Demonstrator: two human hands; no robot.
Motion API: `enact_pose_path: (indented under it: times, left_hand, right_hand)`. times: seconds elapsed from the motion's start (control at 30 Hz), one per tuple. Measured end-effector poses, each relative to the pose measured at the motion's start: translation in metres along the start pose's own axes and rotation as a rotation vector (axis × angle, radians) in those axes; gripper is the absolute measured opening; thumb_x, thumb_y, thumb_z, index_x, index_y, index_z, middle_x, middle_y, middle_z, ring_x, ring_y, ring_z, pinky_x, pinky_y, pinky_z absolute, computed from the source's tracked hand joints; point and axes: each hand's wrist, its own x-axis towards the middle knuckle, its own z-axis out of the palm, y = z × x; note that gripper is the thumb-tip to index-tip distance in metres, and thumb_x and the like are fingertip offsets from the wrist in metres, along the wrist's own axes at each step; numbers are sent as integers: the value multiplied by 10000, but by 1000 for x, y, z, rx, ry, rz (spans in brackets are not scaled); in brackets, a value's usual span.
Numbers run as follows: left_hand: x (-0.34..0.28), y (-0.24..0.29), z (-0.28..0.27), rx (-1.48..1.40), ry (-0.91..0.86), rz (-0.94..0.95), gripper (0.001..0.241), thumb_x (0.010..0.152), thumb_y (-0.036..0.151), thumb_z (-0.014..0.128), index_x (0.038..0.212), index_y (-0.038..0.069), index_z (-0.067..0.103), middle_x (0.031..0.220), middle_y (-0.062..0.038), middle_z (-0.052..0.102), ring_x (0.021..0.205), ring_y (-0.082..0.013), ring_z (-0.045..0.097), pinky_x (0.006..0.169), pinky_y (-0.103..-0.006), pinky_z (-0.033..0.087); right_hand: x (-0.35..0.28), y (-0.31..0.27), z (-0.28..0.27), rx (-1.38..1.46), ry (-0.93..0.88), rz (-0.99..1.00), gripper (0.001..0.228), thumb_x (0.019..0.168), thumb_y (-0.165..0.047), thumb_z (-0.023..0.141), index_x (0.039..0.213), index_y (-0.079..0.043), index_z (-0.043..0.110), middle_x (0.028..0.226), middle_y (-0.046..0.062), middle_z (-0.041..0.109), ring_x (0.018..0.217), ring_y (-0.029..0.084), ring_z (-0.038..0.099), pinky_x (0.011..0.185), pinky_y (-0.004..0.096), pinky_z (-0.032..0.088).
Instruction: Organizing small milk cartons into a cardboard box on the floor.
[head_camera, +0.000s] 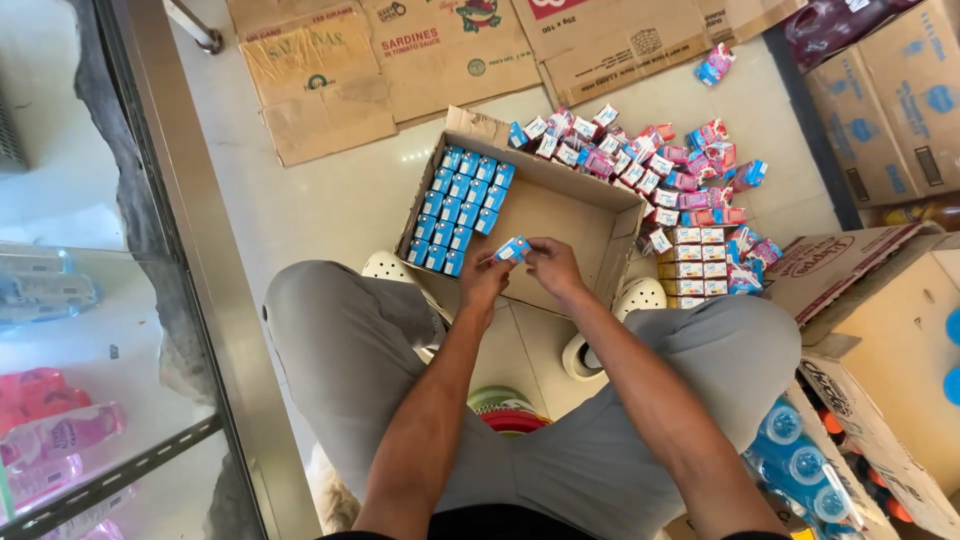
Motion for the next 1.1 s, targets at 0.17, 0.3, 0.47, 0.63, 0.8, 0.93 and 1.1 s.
enact_pose_path:
  times: [0.17,0.3,0.47,0.63,0.8,0.93,1.1]
  left_hand:
    - [12,-10,-17,60,59,-28,439,800,29,779,1196,60,592,961,-25,614,746,-111,570,578,-255,441]
    - [28,-20,-23,61,53,-66,523,878,55,750,1387,76,631,1049,-15,578,847,-101,569,666,-244,478]
    - [37,-28,-22,64,73,-91,596,903,19,667,1480,135,569,1137,-21,653,892,-98,610,730,-249,530]
    - [46,-33,-19,92,184,-125,584,889,-57,653,1456,65,579,1128,-64,689,859,-128,648,708,-279,568]
    - [57,-32,-29,120,355,-60,508,863,-94,679,1366,-77,619,1017,-133,719,799,-191,678,649,-320,568]
    - [70,-34,-35,115,380,-50,497,828,-97,705,1321,-77,642,1016,-93,733,813,-172,706,665,-309,606]
    - [84,-40,-39,322,435,-1,457,836,-41,741,1290,-33,685,930,-69,698,763,-125,624,656,-291,531]
  right_hand:
    - [12,20,18,95,-29,-8,250,977,-85,652,1215,-14,682,1091,104,729,960,210,721,794,364,633]
    - [22,20,27,144,-10,51,262,980,-72,639,1223,8,696,1111,129,721,977,217,725,811,374,665]
    - [42,16,30,234,-84,132,280,983,-50,614,1248,11,683,1163,124,737,1018,235,739,849,390,668]
    - [60,37,38,192,-75,185,271,991,-30,614,1245,29,687,1139,144,740,996,250,736,828,410,672]
    - [75,57,52,250,-43,245,290,998,-34,608,1270,43,675,1110,174,731,920,267,724,811,419,675]
    - [77,57,60,309,-67,271,296,993,-45,596,1270,43,657,1150,161,731,949,266,752,816,401,666]
    - [77,49,69,376,-170,210,411,992,-10,536,1391,-12,638,1238,131,702,1064,250,696,878,389,631]
